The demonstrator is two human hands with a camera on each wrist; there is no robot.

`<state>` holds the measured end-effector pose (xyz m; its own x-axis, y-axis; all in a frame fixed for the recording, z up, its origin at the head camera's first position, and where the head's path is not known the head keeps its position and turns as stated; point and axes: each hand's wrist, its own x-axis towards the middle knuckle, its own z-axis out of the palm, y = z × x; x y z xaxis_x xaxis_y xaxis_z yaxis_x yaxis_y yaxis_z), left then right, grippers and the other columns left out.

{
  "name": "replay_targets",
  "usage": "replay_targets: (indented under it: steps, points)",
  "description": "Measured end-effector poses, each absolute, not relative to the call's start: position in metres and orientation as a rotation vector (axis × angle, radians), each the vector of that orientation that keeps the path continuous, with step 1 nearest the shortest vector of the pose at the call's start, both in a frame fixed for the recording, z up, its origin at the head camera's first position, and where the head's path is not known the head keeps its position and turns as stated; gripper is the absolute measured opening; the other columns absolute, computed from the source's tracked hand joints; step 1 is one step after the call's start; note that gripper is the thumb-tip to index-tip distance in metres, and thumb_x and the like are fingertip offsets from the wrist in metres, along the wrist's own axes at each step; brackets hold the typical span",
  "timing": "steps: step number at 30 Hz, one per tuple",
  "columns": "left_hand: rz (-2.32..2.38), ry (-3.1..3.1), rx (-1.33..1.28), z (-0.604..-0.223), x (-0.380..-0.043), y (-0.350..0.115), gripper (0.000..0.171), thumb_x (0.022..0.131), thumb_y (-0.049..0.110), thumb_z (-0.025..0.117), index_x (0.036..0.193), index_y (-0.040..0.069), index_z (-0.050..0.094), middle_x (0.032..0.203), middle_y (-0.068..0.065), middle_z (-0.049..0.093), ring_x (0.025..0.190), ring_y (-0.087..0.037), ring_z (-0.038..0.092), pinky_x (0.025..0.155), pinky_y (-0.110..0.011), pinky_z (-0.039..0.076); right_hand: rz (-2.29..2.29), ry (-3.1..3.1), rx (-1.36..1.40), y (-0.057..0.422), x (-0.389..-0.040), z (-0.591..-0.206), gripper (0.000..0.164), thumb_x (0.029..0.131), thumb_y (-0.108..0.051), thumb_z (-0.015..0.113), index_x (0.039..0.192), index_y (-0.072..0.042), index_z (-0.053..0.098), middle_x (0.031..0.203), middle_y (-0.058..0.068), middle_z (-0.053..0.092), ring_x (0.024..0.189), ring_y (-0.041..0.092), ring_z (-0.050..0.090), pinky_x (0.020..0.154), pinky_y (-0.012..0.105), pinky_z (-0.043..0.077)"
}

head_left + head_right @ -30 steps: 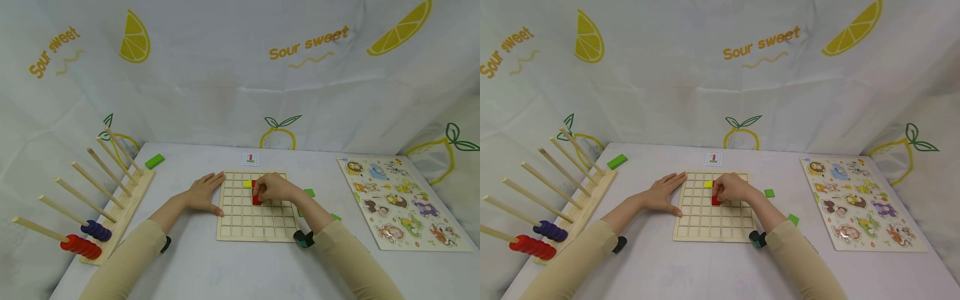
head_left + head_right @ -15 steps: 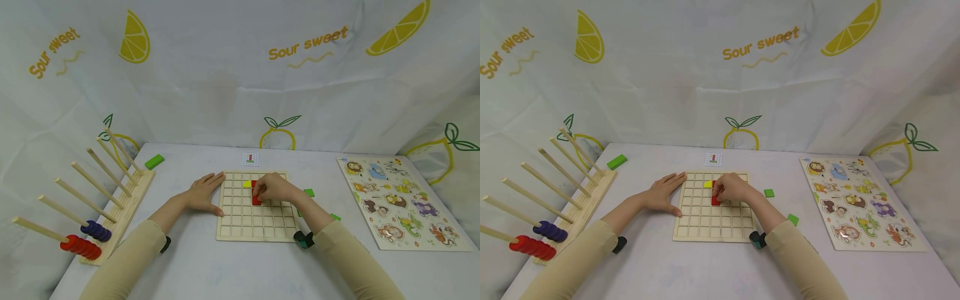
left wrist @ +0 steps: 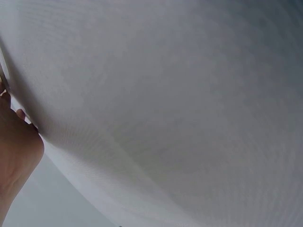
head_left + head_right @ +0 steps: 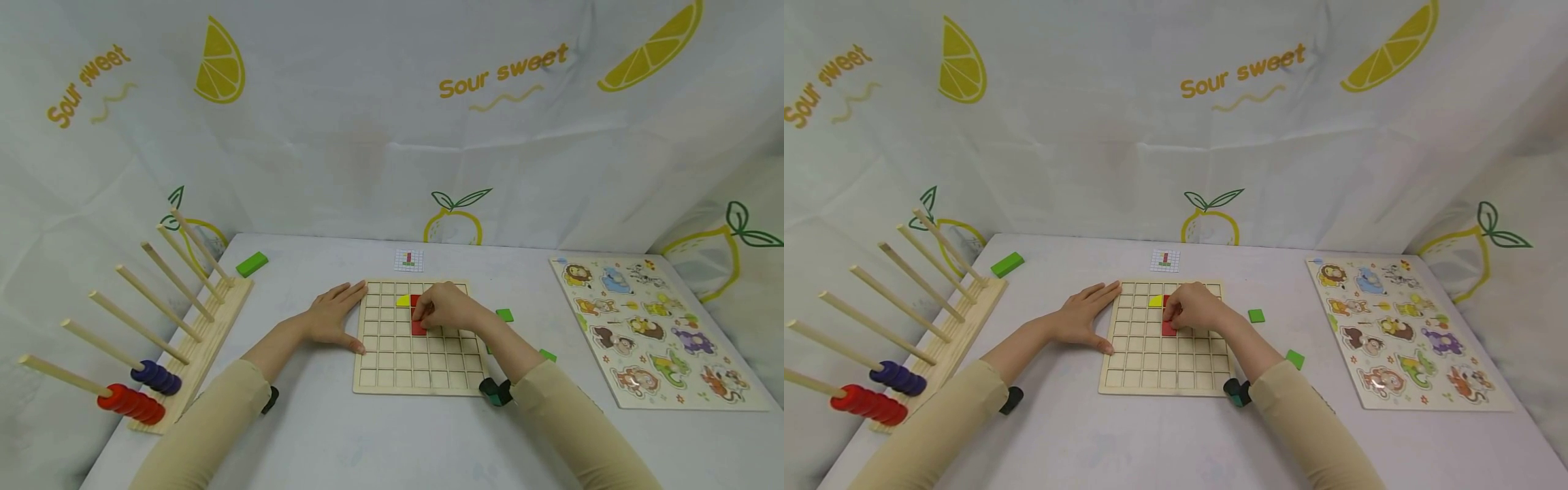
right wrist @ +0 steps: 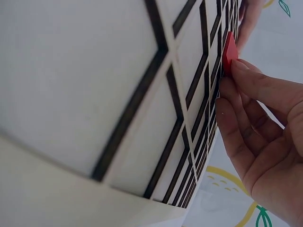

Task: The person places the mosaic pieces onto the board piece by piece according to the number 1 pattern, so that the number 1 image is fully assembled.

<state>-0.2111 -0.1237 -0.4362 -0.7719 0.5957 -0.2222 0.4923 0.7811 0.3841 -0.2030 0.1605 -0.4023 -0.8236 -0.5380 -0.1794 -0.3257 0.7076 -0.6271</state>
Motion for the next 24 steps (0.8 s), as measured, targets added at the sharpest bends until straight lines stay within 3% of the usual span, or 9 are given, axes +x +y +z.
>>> replay_targets:
  steps: [12, 24]
  points:
    - [0.435, 2.642, 0.828, -0.440, -0.213, -0.126, 0.123, 0.070, 0.067, 0.077, 0.161, 0.018, 0.010, 0.170, 0.001, 0.003, 0.157, -0.035, 0.005, 0.119, -0.067, 0.016, -0.811, 2.596, -0.685, 0.160, -0.202, -0.400, 0.011, 0.080, -0.003, 0.077, 0.083, -0.014, 0.077, 0.082, -0.001, 0.075, 0.073, 0.007, 0.062, 0.069, 0.023, 0.052]
    - [0.425, 2.640, 0.827, -0.441, -0.214, -0.126, 0.123, 0.071, 0.068, 0.076, 0.161, 0.019, 0.008, 0.170, 0.002, 0.002, 0.157, -0.033, 0.004, 0.119, -0.066, 0.016, -0.837, 2.699, -0.626, 0.183, -0.211, -0.382, 0.012, 0.086, -0.007, 0.073, 0.097, -0.009, 0.076, 0.090, 0.003, 0.075, 0.082, 0.012, 0.065, 0.076, 0.029, 0.055]
